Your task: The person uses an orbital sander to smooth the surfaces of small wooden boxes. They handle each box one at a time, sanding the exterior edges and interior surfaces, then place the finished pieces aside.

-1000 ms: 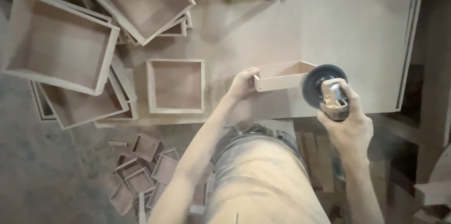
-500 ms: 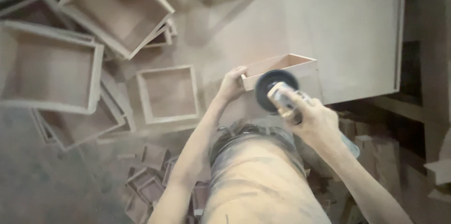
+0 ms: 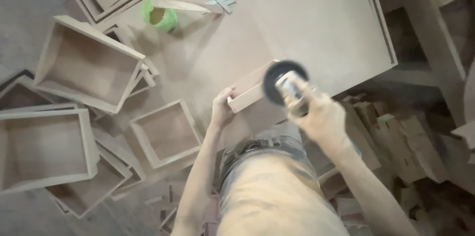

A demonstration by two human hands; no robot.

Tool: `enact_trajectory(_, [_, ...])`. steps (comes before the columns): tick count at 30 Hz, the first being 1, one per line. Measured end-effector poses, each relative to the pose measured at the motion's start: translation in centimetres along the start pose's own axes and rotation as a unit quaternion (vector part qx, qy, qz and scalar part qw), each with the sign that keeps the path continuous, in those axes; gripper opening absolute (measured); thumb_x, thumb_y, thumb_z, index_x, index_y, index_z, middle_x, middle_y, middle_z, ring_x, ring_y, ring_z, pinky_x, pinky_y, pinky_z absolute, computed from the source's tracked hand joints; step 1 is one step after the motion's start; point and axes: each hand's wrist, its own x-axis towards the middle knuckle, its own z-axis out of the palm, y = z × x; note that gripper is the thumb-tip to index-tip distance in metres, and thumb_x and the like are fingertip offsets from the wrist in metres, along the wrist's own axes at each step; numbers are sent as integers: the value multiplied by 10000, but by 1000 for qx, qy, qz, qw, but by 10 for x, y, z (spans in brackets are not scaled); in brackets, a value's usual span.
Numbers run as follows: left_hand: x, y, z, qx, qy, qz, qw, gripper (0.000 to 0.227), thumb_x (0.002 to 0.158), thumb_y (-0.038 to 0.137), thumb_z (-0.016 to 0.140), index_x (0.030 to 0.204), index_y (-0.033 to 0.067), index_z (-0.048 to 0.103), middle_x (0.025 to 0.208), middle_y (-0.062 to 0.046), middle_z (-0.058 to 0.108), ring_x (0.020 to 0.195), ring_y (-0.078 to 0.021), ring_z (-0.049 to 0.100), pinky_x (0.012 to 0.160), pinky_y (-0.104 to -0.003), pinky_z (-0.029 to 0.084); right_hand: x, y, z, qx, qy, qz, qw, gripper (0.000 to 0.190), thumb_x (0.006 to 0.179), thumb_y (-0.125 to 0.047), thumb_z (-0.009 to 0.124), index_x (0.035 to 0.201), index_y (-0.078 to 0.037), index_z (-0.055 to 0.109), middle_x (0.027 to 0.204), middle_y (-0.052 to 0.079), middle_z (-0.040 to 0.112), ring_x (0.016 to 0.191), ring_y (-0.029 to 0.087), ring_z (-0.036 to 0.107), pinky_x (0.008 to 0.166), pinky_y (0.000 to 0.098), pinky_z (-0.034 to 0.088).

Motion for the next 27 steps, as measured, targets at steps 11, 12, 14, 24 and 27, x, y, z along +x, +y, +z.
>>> enact_trajectory(11, [3, 21, -6, 42, -7, -33, 999, 193, 760, 61, 768, 880, 19, 623, 966, -180, 703, 1121, -381, 700, 903, -420, 561, -29, -31, 22, 46, -1, 16, 999, 791, 676, -297, 866, 1409, -332, 569, 1039, 172, 724, 808, 382, 729, 691, 474, 600])
enact_trajectory(12, [2, 20, -7, 42, -8, -37, 998, 204, 771, 73, 779, 870, 13, 612, 993, -192, 703, 1118, -384, 700, 888, -415, 560, -31, -37, 27, 41, -28, 6, 999, 757, 715, -313, 848, 1420, -345, 573, 1009, 178, 716, 797, 377, 726, 693, 470, 604])
enact_trajectory(14, [1, 17, -9, 38, -12, -37, 998, 219, 778, 82, 775, 915, 5, 623, 1053, -209, 705, 1107, -389, 697, 883, -408, 559, -35, -49, 36, 43, -48, -45, 997, 647, 788, -323, 803, 1399, -345, 594, 1030, 164, 722, 779, 364, 718, 681, 467, 606])
enact_trajectory(24, [-4, -5, 1, 27, 5, -24, 999, 201, 786, 92, 790, 864, 21, 619, 930, -175, 703, 1156, -373, 706, 892, -428, 568, -23, -6, 12, 12, -32, -70, 997, 668, 783, -287, 795, 1417, -305, 582, 1067, 164, 727, 854, 332, 742, 700, 436, 618])
enact_trajectory(27, [-7, -7, 1, 47, -1, -20, 999, 206, 768, 87, 795, 864, 38, 620, 930, -159, 708, 1161, -368, 699, 900, -444, 567, -14, 25, -8, -28, -74, 49, 996, 839, 749, -320, 857, 1499, -353, 483, 1073, 143, 753, 865, 284, 760, 746, 402, 631])
